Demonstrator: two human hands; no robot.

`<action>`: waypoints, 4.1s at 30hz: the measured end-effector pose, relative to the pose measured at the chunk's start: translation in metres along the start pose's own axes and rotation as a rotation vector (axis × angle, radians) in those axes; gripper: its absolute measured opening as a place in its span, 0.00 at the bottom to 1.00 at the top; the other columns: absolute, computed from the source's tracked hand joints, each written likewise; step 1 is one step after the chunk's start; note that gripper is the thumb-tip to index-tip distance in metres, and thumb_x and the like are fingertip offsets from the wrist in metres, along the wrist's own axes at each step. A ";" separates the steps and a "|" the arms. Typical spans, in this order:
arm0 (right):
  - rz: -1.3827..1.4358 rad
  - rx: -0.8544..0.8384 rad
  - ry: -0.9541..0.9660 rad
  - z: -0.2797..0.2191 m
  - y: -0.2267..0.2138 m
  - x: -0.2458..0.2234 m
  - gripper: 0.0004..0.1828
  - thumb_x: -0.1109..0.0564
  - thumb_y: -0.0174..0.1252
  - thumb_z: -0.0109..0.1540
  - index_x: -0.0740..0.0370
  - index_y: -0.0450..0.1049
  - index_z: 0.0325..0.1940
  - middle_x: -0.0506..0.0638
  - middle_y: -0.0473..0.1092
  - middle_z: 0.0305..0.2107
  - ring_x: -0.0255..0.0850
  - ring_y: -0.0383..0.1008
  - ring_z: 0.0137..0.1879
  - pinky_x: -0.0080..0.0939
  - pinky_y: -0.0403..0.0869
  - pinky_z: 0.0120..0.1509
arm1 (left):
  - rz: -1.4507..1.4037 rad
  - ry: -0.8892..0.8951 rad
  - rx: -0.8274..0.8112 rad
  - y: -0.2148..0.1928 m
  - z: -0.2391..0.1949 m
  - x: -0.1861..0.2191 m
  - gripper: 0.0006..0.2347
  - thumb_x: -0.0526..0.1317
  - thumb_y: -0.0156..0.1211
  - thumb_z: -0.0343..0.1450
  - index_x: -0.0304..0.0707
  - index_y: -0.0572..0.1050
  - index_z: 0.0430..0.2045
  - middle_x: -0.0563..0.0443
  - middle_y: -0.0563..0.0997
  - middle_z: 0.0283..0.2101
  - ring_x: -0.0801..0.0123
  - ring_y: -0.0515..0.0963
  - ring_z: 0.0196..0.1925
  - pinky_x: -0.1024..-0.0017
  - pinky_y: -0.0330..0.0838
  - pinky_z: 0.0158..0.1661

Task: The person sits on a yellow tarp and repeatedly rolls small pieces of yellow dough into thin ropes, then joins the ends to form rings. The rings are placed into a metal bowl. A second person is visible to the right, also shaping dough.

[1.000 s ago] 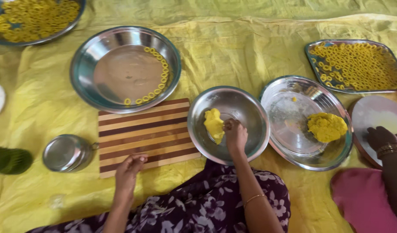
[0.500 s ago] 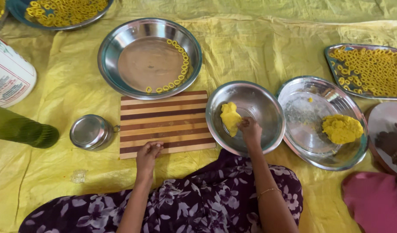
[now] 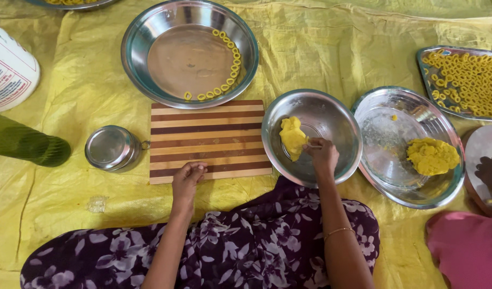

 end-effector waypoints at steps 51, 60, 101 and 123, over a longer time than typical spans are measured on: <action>-0.211 0.067 -0.085 0.006 -0.043 0.015 0.17 0.48 0.72 0.63 0.66 0.82 0.41 0.58 0.78 0.37 0.50 0.78 0.39 0.50 0.76 0.48 | 1.094 0.021 0.501 -0.170 0.069 0.136 0.56 0.60 0.79 0.55 0.49 0.44 0.74 0.30 0.42 0.74 0.28 0.37 0.74 0.31 0.46 0.67; 0.059 -0.053 -0.383 -0.092 0.011 -0.177 0.22 0.52 0.57 0.68 0.64 0.71 0.63 0.62 0.69 0.58 0.56 0.70 0.62 0.57 0.68 0.65 | 0.795 -0.210 0.420 -0.197 0.075 0.121 0.53 0.57 0.78 0.52 0.60 0.49 0.73 0.33 0.50 0.71 0.34 0.52 0.72 0.39 0.62 0.63; 0.789 -0.322 0.211 -0.019 -0.034 -0.029 0.03 0.65 0.60 0.61 0.67 0.72 0.38 0.52 0.77 0.30 0.37 0.79 0.35 0.34 0.78 0.42 | 1.129 0.021 0.422 -0.176 0.087 0.106 0.58 0.71 0.73 0.49 0.51 0.47 0.72 0.27 0.40 0.74 0.29 0.35 0.74 0.28 0.27 0.64; -0.616 -0.046 -0.500 -0.079 0.024 -0.082 0.31 0.67 0.63 0.54 0.72 0.68 0.62 0.65 0.66 0.59 0.57 0.75 0.56 0.50 0.78 0.53 | 0.141 0.215 0.137 -0.087 -0.012 0.102 0.12 0.39 0.62 0.73 0.39 0.77 0.50 0.49 0.78 0.55 0.66 0.76 0.58 0.68 0.69 0.57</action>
Point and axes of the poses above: each hand's wrist, its own z-axis towards the middle knuckle, its own y-axis out of the palm, x = y × z, the point moved 10 cm from there along z, towards the middle knuckle
